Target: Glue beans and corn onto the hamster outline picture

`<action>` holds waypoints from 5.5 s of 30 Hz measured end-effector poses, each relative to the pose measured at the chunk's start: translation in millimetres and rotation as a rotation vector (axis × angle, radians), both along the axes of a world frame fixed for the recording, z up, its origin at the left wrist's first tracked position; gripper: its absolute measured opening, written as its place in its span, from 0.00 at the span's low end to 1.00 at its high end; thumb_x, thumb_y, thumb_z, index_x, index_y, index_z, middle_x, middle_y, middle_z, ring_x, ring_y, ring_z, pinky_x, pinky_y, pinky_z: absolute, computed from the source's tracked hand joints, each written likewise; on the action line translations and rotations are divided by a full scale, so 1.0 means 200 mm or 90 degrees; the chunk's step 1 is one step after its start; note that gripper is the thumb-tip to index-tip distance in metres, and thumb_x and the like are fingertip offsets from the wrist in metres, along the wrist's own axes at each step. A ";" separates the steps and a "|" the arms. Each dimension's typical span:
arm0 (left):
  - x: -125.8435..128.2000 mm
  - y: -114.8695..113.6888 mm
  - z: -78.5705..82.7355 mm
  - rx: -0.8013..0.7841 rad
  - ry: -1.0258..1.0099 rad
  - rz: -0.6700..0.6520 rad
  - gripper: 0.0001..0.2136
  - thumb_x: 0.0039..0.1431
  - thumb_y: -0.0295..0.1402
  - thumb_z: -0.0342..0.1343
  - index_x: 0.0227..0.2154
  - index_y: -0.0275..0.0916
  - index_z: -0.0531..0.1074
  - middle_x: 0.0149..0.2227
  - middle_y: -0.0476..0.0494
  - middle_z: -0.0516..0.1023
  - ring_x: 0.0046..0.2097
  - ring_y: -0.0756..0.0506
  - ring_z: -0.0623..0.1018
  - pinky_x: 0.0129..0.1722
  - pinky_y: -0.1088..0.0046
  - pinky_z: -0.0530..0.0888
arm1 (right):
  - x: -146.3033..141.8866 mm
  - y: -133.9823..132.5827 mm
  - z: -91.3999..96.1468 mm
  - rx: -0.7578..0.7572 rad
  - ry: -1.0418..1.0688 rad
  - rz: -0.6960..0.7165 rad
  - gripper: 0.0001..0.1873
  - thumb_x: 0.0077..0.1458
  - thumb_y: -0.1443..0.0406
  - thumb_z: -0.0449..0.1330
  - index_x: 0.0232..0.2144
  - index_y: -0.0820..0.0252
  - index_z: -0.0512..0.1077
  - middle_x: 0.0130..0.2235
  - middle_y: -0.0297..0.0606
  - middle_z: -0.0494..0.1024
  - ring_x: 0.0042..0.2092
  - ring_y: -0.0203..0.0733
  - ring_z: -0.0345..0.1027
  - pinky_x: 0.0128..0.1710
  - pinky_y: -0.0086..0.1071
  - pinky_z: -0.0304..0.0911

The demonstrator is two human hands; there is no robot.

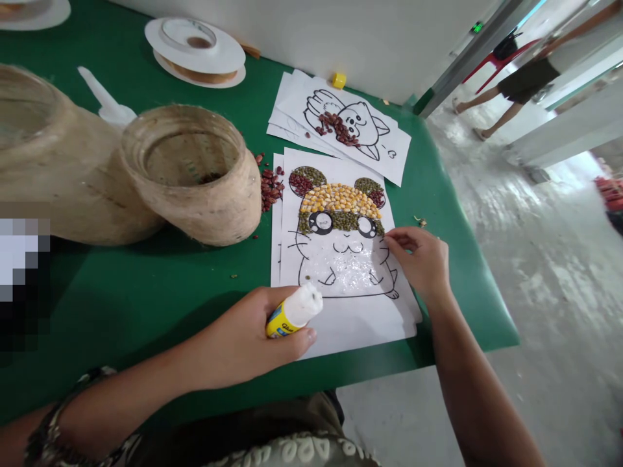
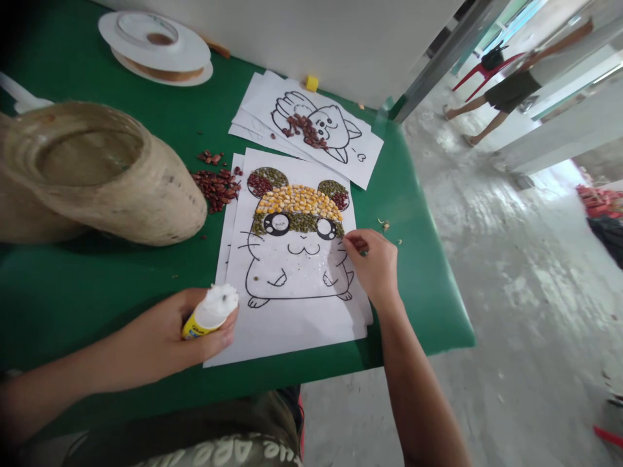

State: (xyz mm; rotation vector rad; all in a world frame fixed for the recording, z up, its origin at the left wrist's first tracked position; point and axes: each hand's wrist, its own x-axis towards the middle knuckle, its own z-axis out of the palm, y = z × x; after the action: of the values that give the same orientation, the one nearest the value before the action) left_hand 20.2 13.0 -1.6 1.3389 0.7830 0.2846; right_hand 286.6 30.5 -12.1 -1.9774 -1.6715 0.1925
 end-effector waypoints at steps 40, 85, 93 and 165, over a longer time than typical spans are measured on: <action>0.00 0.00 0.01 0.003 -0.019 -0.010 0.09 0.49 0.28 0.47 0.18 0.39 0.54 0.18 0.58 0.54 0.22 0.55 0.55 0.20 0.80 0.56 | -0.03 0.00 0.01 0.001 -0.030 0.004 0.03 0.40 0.70 0.54 0.20 0.61 0.67 0.22 0.31 0.68 0.22 0.30 0.59 0.25 0.27 0.59; -0.02 0.02 0.05 -0.057 -0.040 -0.048 0.08 0.48 0.28 0.47 0.18 0.39 0.56 0.15 0.61 0.56 0.16 0.57 0.57 0.17 0.80 0.55 | -0.53 -0.17 0.16 0.090 0.262 0.218 0.05 0.49 0.71 0.57 0.28 0.58 0.72 0.29 0.32 0.76 0.31 0.31 0.69 0.29 0.25 0.65; -0.03 0.02 0.04 -0.046 -0.091 -0.041 0.07 0.48 0.29 0.49 0.19 0.38 0.57 0.17 0.59 0.57 0.19 0.57 0.56 0.18 0.81 0.56 | -0.59 -0.26 0.18 0.162 0.269 0.275 0.11 0.48 0.74 0.58 0.32 0.55 0.73 0.31 0.31 0.76 0.33 0.31 0.69 0.31 0.24 0.66; -0.04 0.01 0.05 -0.013 -0.128 0.107 0.05 0.43 0.24 0.45 0.17 0.39 0.59 0.13 0.61 0.57 0.15 0.58 0.56 0.12 0.83 0.54 | -0.76 -0.27 0.14 0.244 0.317 0.205 0.15 0.48 0.75 0.56 0.36 0.54 0.73 0.33 0.31 0.76 0.34 0.31 0.69 0.32 0.24 0.67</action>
State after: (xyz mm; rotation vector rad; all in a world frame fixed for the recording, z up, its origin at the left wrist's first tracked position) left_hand 11.9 15.0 8.2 1.2055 0.7273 0.5353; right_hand 133.9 -23.6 15.6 -1.2466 -1.5400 0.4106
